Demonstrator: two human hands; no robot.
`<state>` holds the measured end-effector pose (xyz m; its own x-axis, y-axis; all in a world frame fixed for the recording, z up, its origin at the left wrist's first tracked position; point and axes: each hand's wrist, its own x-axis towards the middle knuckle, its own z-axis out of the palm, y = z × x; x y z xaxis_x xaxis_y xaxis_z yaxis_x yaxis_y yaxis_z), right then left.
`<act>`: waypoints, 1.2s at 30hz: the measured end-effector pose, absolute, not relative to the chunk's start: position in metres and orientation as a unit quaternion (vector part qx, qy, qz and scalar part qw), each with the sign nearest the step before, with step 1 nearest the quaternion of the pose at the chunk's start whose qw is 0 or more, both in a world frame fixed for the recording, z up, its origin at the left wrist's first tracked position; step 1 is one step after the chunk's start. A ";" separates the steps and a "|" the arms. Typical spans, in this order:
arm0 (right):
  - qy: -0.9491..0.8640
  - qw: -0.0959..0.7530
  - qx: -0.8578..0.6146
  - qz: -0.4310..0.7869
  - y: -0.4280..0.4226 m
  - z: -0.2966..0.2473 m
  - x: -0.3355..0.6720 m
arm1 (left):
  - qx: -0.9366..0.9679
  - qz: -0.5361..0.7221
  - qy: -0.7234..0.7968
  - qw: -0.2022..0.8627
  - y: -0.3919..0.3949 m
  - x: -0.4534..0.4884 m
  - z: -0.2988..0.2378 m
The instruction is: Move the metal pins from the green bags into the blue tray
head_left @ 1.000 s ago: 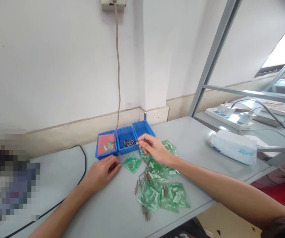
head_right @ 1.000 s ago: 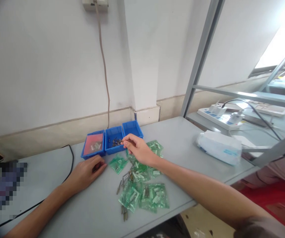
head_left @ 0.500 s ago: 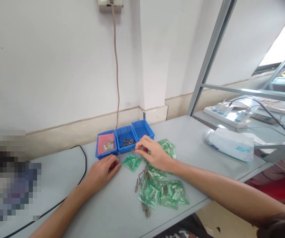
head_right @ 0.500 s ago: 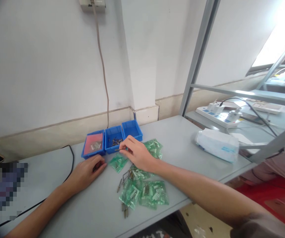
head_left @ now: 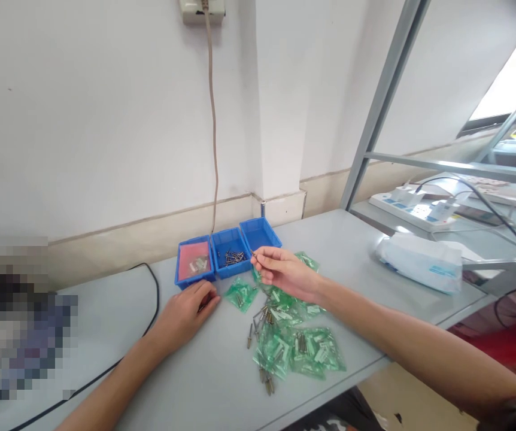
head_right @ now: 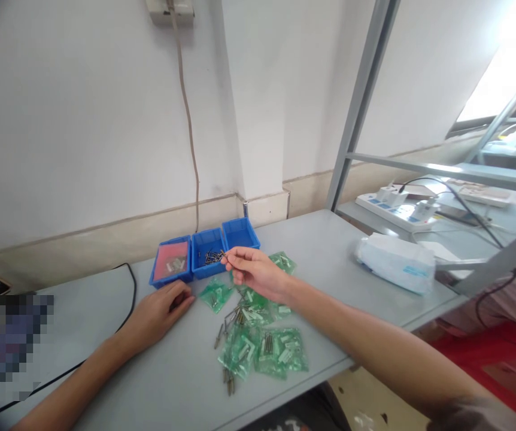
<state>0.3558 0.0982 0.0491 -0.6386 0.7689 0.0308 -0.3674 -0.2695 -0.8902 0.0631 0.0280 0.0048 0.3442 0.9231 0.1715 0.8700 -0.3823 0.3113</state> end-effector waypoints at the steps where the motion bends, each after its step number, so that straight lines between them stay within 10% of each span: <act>1: -0.466 0.364 -0.205 0.780 0.099 0.049 0.356 | 0.815 0.160 0.550 0.084 0.028 0.063 0.005; 12: -0.439 0.362 -0.182 0.802 0.100 0.039 0.352 | 0.817 0.157 0.549 0.081 0.027 0.064 0.005; 36: -0.724 0.451 -0.330 0.404 0.091 0.037 0.349 | 0.816 0.165 0.549 0.075 0.027 0.065 0.005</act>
